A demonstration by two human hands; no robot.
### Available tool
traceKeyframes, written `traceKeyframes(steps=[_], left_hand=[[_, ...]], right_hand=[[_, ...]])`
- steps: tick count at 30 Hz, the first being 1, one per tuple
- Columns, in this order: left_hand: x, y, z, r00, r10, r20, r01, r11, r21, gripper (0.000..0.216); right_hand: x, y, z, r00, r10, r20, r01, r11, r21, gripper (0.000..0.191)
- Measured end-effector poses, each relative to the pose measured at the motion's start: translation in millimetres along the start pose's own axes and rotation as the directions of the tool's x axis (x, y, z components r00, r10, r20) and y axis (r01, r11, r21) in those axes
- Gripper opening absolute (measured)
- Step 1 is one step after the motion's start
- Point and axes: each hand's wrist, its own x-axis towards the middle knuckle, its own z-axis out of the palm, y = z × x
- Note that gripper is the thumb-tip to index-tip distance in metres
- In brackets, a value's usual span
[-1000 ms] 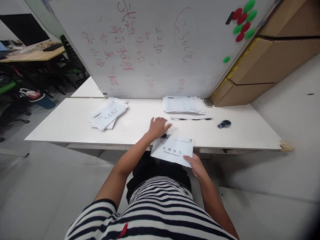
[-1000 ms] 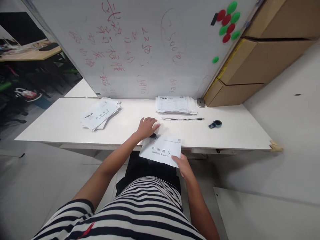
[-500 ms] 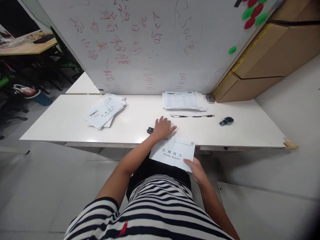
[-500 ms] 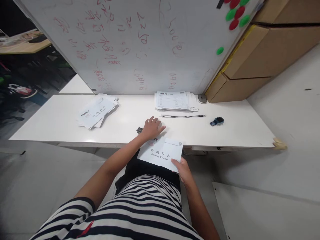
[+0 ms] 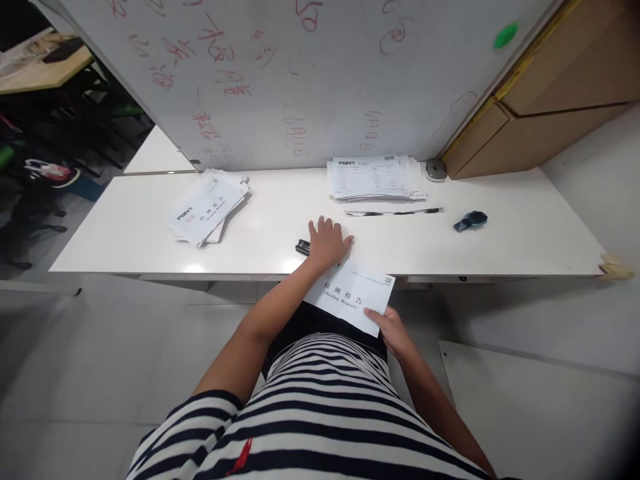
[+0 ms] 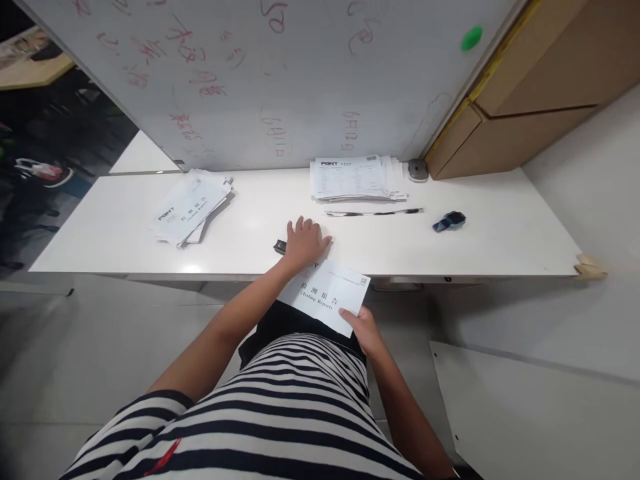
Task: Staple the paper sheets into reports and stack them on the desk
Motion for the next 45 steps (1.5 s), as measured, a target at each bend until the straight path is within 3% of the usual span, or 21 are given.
traceKeyframes(steps=[4, 7, 9, 13, 18, 29, 45], left_hand=[[6, -5, -14, 1.0, 0.001, 0.024, 0.006, 0.966, -0.26, 0.047], [7, -16, -30, 0.997, -0.04, -0.073, -0.007, 0.835, -0.55, 0.046], [5, -31, -39, 0.982, -0.093, -0.162, -0.027, 0.786, -0.617, 0.047], [-4, -75, -41, 0.947, -0.165, -0.276, 0.042, 0.915, -0.402, 0.043], [-9, -108, -25, 0.956, -0.143, -0.255, 0.061, 0.95, -0.305, 0.05], [-5, -109, -18, 0.949, -0.174, -0.262, 0.084, 0.943, -0.322, 0.051], [-8, -107, -20, 0.954, -0.15, -0.261, 0.062, 0.946, -0.317, 0.046]], right_hand=[[-3, -1, 0, 1.0, -0.013, 0.025, 0.012, 1.0, 0.014, 0.043], [-6, -1, 2, 1.0, -0.025, 0.017, 0.024, 0.998, 0.054, 0.042], [-7, -1, 4, 1.0, -0.023, 0.011, 0.022, 0.997, 0.072, 0.042], [-7, -1, 8, 1.0, -0.022, 0.011, 0.021, 0.995, 0.099, 0.043], [-1, -3, 5, 1.0, -0.015, -0.017, 0.015, 0.999, 0.051, 0.042], [8, -18, -8, 1.0, -0.01, -0.014, 0.01, 1.0, -0.023, 0.043], [2, -13, -9, 0.999, -0.042, -0.018, 0.042, 0.999, -0.022, 0.043]])
